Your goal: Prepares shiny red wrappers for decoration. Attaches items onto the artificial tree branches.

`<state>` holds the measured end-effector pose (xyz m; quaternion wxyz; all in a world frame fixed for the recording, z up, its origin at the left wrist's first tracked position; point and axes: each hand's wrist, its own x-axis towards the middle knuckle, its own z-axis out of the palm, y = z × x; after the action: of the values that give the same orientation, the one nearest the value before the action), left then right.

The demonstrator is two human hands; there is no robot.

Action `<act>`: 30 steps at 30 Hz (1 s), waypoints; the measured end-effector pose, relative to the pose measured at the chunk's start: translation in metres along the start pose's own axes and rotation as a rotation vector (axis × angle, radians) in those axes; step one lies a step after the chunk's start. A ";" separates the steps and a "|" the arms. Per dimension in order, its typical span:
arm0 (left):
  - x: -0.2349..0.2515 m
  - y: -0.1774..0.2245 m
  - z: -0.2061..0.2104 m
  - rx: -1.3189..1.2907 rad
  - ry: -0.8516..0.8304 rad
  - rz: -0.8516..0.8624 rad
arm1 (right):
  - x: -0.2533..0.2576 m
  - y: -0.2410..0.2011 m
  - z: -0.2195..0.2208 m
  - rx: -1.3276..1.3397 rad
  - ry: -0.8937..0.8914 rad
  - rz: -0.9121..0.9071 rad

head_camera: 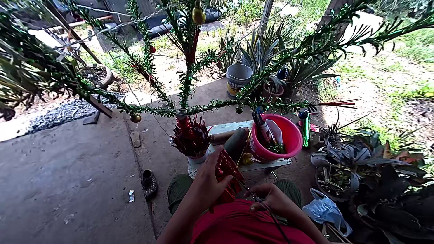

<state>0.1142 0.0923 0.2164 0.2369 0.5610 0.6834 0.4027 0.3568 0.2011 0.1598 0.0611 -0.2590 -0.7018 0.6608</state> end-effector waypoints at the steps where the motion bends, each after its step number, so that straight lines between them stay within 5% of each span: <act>1: 0.000 0.000 0.000 -0.005 0.000 0.000 | 0.000 0.000 0.000 0.011 -0.002 -0.002; 30: 0.000 0.010 0.017 -0.193 -0.129 0.146 | 0.006 -0.013 0.019 0.322 0.045 -0.154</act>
<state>0.1331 0.0981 0.2149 0.3034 0.6084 0.5823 0.4459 0.3394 0.1871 0.1685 0.1679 -0.2062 -0.6033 0.7519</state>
